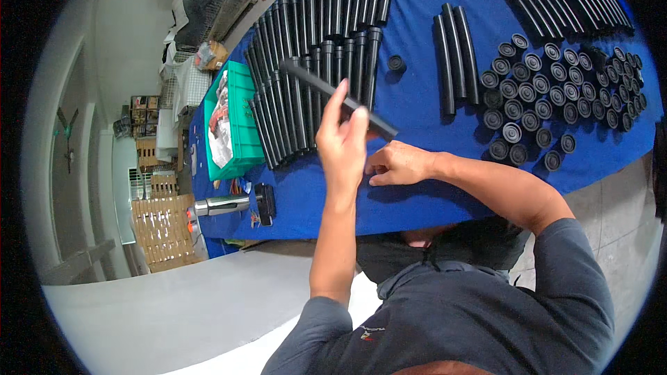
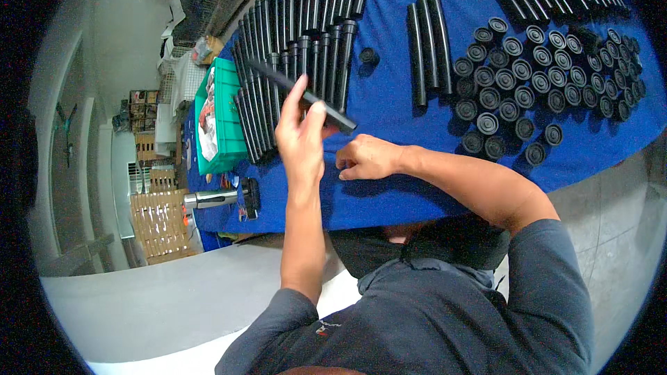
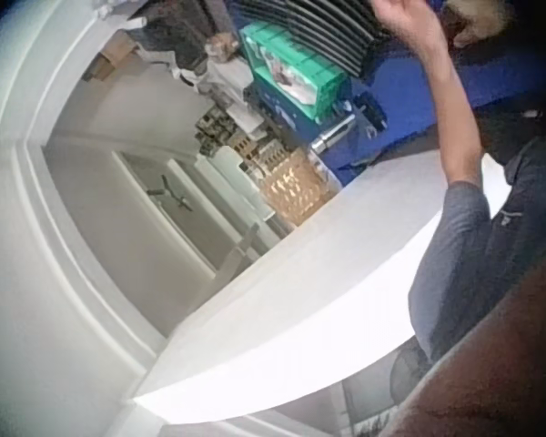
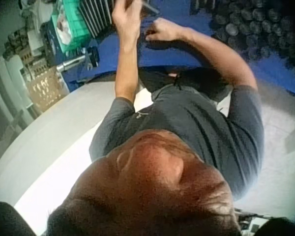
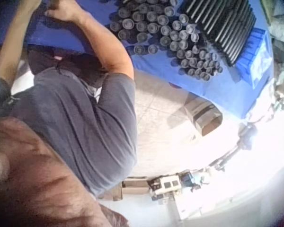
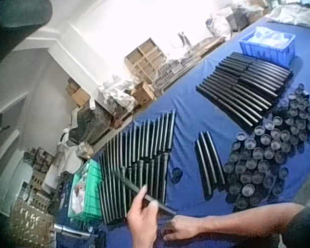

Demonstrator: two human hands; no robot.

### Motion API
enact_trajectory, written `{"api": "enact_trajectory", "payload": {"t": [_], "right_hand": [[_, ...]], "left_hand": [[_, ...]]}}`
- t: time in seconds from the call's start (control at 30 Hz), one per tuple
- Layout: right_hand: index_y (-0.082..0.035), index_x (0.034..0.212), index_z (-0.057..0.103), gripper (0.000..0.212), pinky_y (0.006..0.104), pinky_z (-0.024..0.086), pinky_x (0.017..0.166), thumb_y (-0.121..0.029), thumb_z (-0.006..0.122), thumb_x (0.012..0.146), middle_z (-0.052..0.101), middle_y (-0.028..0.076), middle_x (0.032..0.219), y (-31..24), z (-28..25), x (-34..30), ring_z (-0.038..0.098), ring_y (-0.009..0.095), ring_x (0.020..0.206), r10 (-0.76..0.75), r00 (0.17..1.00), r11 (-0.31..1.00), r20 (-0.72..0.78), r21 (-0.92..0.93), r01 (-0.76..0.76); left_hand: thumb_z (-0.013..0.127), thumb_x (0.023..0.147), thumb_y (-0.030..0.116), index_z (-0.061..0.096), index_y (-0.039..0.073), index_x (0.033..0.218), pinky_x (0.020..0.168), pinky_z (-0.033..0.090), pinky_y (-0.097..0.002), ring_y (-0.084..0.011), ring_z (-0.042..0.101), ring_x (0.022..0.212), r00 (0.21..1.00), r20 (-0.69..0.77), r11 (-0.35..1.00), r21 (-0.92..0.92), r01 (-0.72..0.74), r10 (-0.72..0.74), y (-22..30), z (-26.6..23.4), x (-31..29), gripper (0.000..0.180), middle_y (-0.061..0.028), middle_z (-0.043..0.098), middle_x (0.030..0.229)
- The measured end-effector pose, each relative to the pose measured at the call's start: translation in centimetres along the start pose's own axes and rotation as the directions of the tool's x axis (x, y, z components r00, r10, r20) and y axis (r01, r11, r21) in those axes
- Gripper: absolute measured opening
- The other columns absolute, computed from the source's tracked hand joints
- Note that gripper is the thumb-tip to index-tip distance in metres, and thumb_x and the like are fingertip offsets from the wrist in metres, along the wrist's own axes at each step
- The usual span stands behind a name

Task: Fitting end caps onto black plastic tubes at an assembly station.

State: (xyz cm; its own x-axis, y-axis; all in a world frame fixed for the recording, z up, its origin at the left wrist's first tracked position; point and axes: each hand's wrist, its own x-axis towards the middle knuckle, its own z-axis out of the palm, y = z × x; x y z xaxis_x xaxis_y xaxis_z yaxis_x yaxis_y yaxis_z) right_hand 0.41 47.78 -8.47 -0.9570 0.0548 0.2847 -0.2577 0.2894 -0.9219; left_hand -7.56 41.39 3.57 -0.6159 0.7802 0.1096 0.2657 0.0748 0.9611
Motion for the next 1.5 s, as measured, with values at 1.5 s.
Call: {"api": "enact_trajectory", "payload": {"t": [1.5], "right_hand": [[-0.001, 0.128, 0.061, 0.06, 0.0313, 0.052, 0.069, -0.029, 0.081, 0.078, 0.063, 0.008, 0.092, -0.3, -0.8, -0.2, 0.059, 0.017, 0.077, 0.024, 0.999, 0.965, -0.044, 0.264, -0.012]], "left_hand": [[0.067, 0.089, 0.007, 0.057, 0.0, 0.123, 0.097, 0.047, -0.0355, -0.0262, 0.064, 0.107, 0.998, -0.042, 0.919, 0.391, 0.054, -0.041, -6.8, -7.9, -9.2, 0.037, -0.0176, 0.067, 0.115]]}}
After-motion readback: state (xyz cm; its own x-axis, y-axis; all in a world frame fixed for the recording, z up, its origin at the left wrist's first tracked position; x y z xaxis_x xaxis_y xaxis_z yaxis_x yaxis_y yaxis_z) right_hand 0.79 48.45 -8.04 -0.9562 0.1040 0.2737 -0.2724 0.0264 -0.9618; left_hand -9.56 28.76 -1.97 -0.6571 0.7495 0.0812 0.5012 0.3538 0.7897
